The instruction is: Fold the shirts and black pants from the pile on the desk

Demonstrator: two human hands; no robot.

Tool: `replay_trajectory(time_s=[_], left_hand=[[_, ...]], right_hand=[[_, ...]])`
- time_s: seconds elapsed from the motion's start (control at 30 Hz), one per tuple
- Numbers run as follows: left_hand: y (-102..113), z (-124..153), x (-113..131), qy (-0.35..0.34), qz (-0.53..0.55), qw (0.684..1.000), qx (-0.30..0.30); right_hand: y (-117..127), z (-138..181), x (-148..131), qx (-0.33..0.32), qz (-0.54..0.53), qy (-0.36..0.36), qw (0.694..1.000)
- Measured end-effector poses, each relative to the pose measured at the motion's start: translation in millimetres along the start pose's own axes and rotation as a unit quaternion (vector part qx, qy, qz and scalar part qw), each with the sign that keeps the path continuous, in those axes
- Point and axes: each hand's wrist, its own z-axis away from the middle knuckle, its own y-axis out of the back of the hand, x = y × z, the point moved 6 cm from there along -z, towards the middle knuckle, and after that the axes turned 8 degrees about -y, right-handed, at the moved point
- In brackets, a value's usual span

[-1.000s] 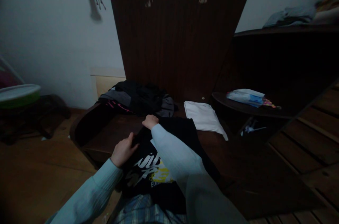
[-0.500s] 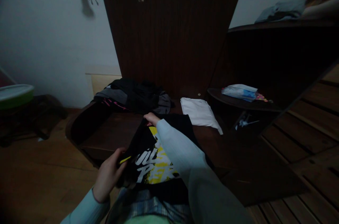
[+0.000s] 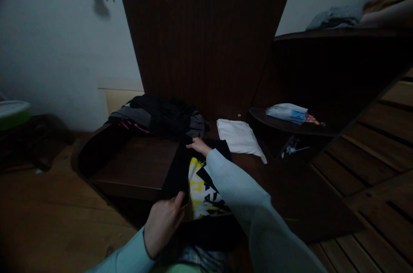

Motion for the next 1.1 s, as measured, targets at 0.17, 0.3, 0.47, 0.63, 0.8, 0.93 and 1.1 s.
replay_trajectory(time_s=[0.17, 0.3, 0.47, 0.63, 0.8, 0.93, 1.1], left_hand=[[-3, 7, -6, -0.003, 0.03, 0.998, 0.054], [-3, 10, -12, -0.009, 0.044, 0.995, 0.085], [-7, 5, -2, -0.069, 0.026, 0.997, 0.038], [-31, 4, 11, -0.099, -0.01, 0.992, -0.081], [-45, 12, 10, -0.114, -0.014, 0.986, -0.118], [-9, 5, -1, -0.146, 0.069, 0.986, -0.037], [42, -40, -32, -0.122, 0.086, 0.979, 0.138]], right_hand=[[1, 6, 7, -0.034, -0.053, 0.023, 0.998], [9, 3, 9, -0.012, -0.014, 0.046, 0.999], [20, -9, 8, 0.09, 0.133, 0.139, 0.977], [19, -18, 12, 0.089, 0.143, 0.163, 0.972], [20, -20, 14, 0.12, 0.148, 0.167, 0.967], [21, -26, 16, 0.113, 0.135, 0.159, 0.971], [20, -28, 19, 0.106, 0.099, 0.154, 0.977]])
